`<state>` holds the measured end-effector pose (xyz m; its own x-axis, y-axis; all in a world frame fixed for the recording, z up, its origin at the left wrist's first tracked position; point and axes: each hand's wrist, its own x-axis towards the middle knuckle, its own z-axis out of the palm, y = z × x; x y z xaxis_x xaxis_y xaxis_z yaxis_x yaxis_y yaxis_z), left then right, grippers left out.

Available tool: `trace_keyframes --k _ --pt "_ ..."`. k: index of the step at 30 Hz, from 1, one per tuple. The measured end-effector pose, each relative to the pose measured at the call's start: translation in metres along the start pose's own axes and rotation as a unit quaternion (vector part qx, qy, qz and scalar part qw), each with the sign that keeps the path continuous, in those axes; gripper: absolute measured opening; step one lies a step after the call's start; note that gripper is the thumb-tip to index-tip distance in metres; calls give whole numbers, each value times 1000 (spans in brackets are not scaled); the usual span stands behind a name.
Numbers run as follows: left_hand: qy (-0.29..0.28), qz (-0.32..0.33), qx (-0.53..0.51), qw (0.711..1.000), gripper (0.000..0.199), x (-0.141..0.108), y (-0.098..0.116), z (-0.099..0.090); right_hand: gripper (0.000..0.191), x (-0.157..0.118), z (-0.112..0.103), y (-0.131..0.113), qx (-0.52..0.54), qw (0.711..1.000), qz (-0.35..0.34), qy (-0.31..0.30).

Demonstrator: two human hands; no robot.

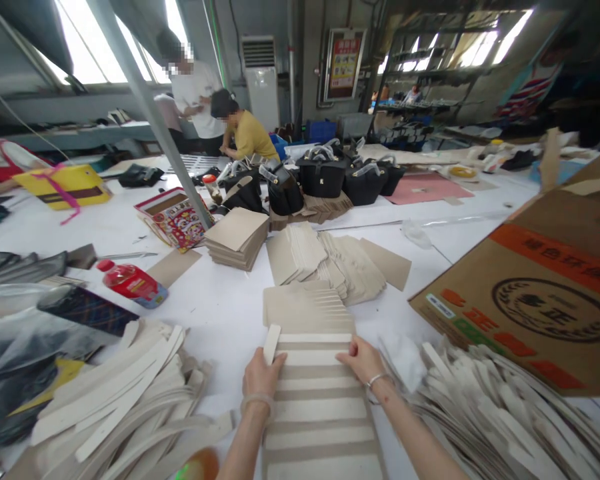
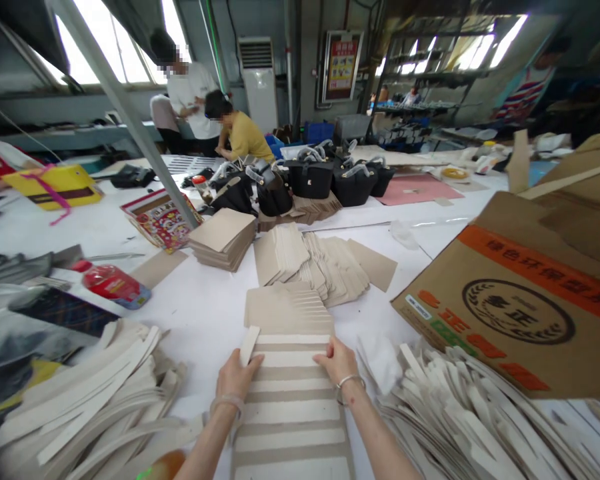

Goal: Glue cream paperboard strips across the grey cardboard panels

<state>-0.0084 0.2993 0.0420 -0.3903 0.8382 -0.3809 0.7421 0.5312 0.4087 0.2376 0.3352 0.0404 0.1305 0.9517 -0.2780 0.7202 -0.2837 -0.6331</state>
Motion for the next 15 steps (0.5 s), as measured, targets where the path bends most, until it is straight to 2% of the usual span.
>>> trace_keyframes --k 5,15 --pt "5 -7 -19 1000 36 2 -3 3 27 2 1 6 70 994 53 -57" --pt "-3 -8 -42 999 29 -7 5 -7 24 -3 9 12 127 991 38 -35"
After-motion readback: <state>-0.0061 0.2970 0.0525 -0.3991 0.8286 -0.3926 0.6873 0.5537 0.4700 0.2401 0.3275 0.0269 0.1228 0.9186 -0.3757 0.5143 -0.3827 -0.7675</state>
